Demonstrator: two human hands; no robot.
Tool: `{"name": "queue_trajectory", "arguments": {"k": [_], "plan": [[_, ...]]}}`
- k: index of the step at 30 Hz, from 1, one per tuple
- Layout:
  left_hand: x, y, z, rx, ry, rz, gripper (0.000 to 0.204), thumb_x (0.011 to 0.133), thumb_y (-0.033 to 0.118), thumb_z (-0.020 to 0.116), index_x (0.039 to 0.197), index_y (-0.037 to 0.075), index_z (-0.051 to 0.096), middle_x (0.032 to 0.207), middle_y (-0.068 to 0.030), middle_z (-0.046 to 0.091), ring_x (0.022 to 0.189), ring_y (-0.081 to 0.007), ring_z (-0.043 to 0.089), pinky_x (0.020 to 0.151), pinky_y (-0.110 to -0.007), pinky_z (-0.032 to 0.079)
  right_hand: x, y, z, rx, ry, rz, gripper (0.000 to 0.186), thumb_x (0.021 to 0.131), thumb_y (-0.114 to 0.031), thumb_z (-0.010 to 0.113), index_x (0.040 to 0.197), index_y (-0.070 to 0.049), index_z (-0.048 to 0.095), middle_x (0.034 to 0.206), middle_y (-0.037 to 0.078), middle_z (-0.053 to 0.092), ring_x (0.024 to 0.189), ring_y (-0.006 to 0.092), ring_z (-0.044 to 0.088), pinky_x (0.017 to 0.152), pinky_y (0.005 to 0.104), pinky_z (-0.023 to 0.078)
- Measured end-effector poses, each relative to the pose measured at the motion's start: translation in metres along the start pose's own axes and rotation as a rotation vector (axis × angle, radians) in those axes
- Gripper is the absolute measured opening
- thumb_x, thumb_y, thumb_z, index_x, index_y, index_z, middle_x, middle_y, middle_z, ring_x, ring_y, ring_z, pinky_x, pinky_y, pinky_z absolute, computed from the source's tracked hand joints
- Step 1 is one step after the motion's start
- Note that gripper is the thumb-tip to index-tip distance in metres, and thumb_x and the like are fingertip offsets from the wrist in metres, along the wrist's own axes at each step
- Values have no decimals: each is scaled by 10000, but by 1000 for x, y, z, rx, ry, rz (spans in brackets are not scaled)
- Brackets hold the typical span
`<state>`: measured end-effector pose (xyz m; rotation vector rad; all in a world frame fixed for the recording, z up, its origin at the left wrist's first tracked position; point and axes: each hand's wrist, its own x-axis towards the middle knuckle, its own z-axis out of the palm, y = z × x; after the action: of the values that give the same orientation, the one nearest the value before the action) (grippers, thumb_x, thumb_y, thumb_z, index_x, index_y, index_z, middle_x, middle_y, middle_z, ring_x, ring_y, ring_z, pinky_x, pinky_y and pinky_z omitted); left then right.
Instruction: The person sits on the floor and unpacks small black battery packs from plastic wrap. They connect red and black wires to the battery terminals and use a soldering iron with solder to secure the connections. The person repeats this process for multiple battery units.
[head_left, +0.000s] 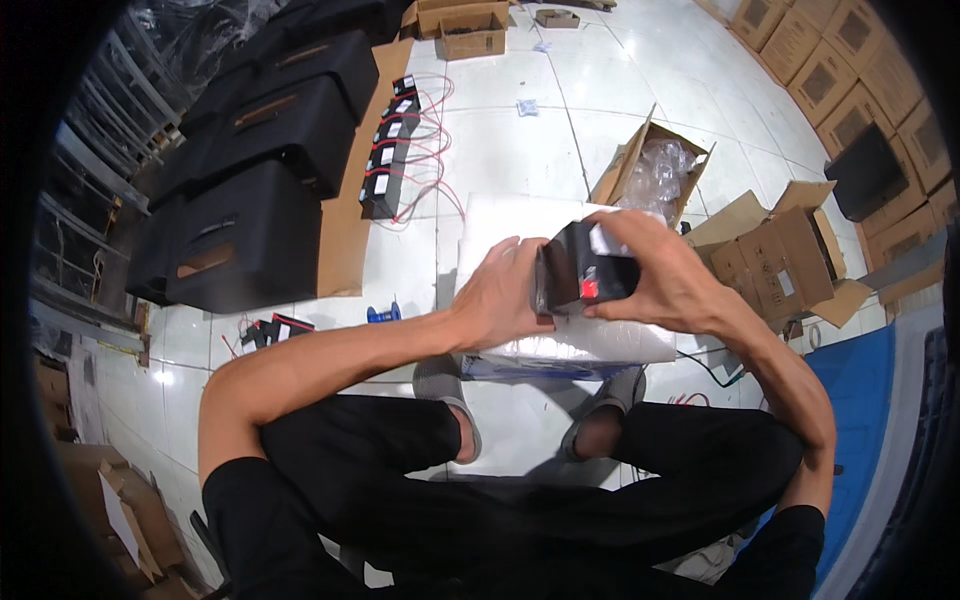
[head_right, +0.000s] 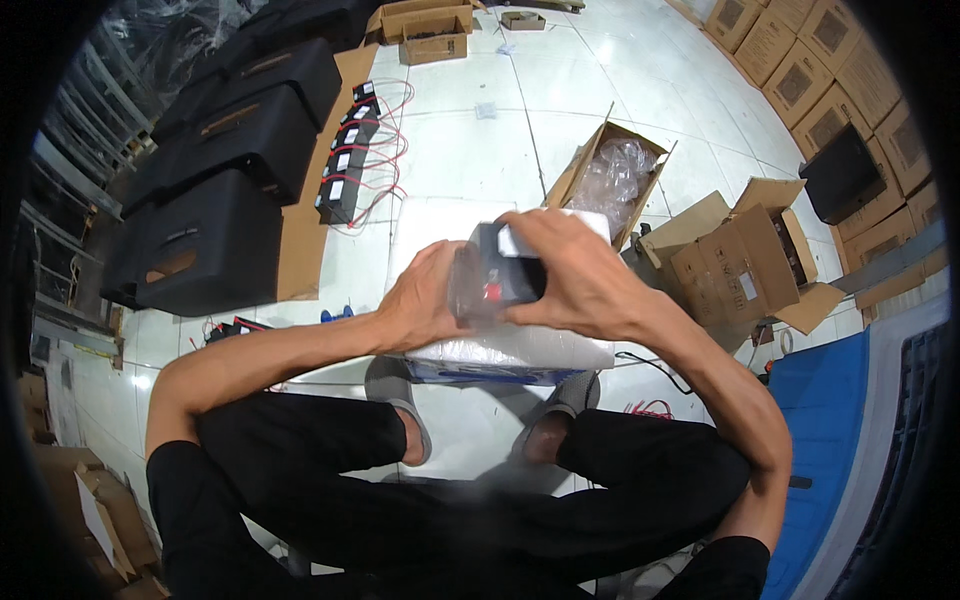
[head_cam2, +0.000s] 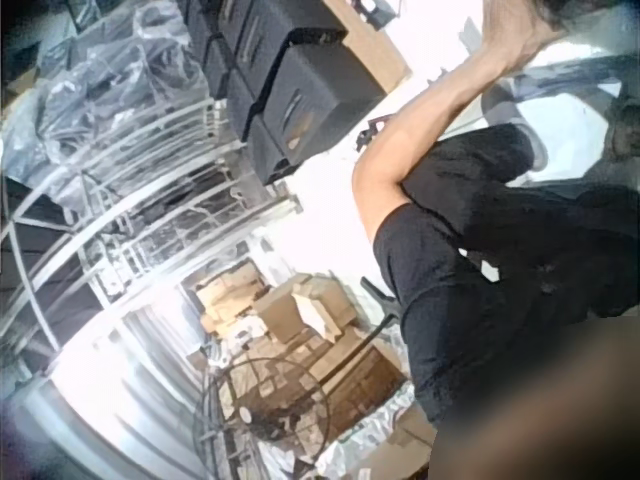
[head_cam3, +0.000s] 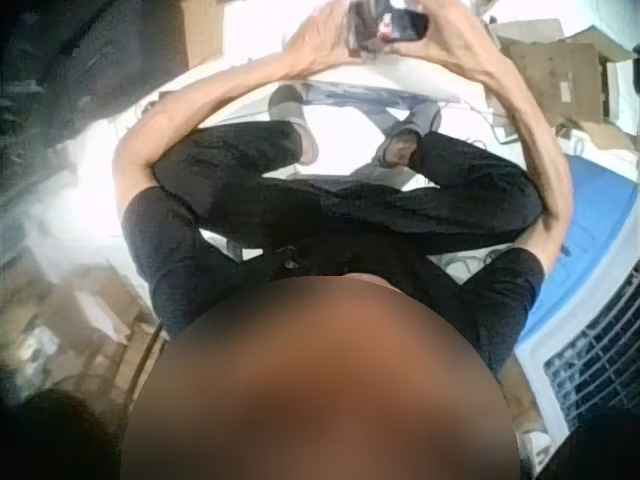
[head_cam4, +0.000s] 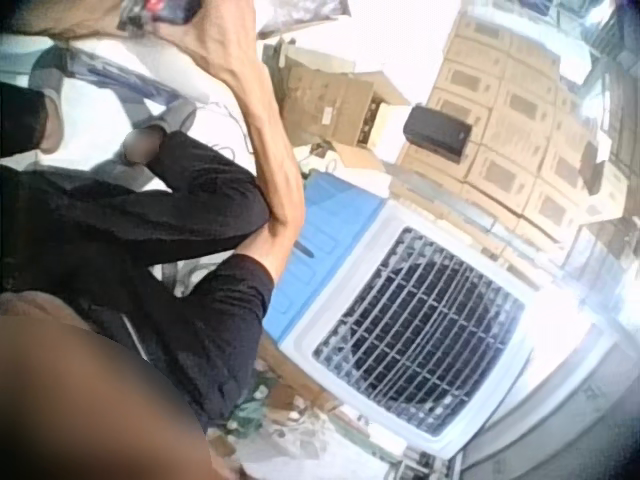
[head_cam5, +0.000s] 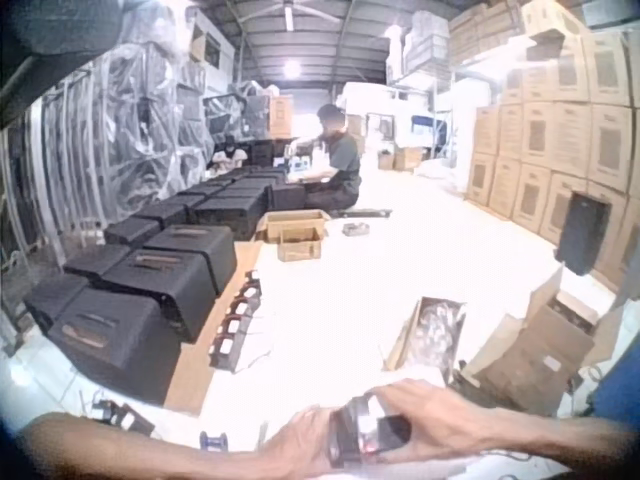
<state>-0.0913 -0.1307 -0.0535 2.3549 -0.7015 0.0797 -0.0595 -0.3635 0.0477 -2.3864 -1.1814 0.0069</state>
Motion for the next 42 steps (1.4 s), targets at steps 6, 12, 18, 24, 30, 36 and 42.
{"name": "queue_trajectory", "arguments": {"k": [6, 12, 18, 24, 30, 36, 42], "plan": [[2, -6, 3, -191, 70, -108, 407, 858, 133, 678, 1200, -3, 504, 1116, -210, 631, 1101, -386, 588, 1031, -442, 419, -9, -4, -36, 389, 386, 352, 777, 699, -249, 881, 1287, 127, 540, 1113, 189, 683, 1004, 259, 676, 912, 348, 553], [19, -27, 1, -685, 525, -530, 230, 963, 138, 563, 1129, -22, 558, 1050, -153, 631, 884, -246, 623, 841, -357, 495, -13, 4, -31, 58, 426, 459, 743, 663, -253, 864, 1222, 149, 586, 1021, 250, 669, 877, 278, 696, 716, 375, 602], [42, -20, -15, -788, 610, -494, 226, 945, 66, 546, 1150, -30, 536, 1029, -130, 621, 841, -220, 662, 794, -329, 538, -18, 5, 7, -96, 89, 212, 857, 648, -321, 890, 1293, 115, 532, 1171, 275, 616, 1071, 371, 623, 930, 443, 520], [46, 31, -54, -732, 531, -235, 191, 952, 51, 572, 1134, -6, 569, 1044, -85, 637, 963, -139, 603, 867, -272, 500, -2, -6, 1, -117, 152, -13, 889, 722, -374, 874, 1392, 48, 470, 1273, 236, 570, 1065, 354, 615, 912, 445, 514], [54, 79, -82, -888, 163, -191, 277, 925, 55, 601, 1190, -14, 568, 1051, -68, 668, 928, -115, 623, 882, -271, 490, 5, -15, -31, 155, 460, -66, 765, 724, -166, 879, 1392, -65, 519, 1197, 141, 625, 985, 236, 651, 767, 336, 558], [66, 65, -97, -1084, 284, 93, 701, 848, 396, 586, 1362, -66, 469, 1403, -199, 509, 1287, -238, 486, 1112, -349, 310, 34, 43, -82, -356, 760, -286, 279, 760, 46, 761, 1026, -6, 697, 896, 120, 699, 726, 238, 682, 653, 306, 571], [51, -13, -54, -52, 113, -420, 421, 902, 235, 693, 1230, 2, 573, 1342, -199, 561, 1256, -389, 504, 1098, -457, 356, 64, 202, -111, -921, 506, 353, 110, 808, -41, 656, 899, 20, 648, 831, 186, 673, 719, 316, 678, 650, 417, 566]]}}
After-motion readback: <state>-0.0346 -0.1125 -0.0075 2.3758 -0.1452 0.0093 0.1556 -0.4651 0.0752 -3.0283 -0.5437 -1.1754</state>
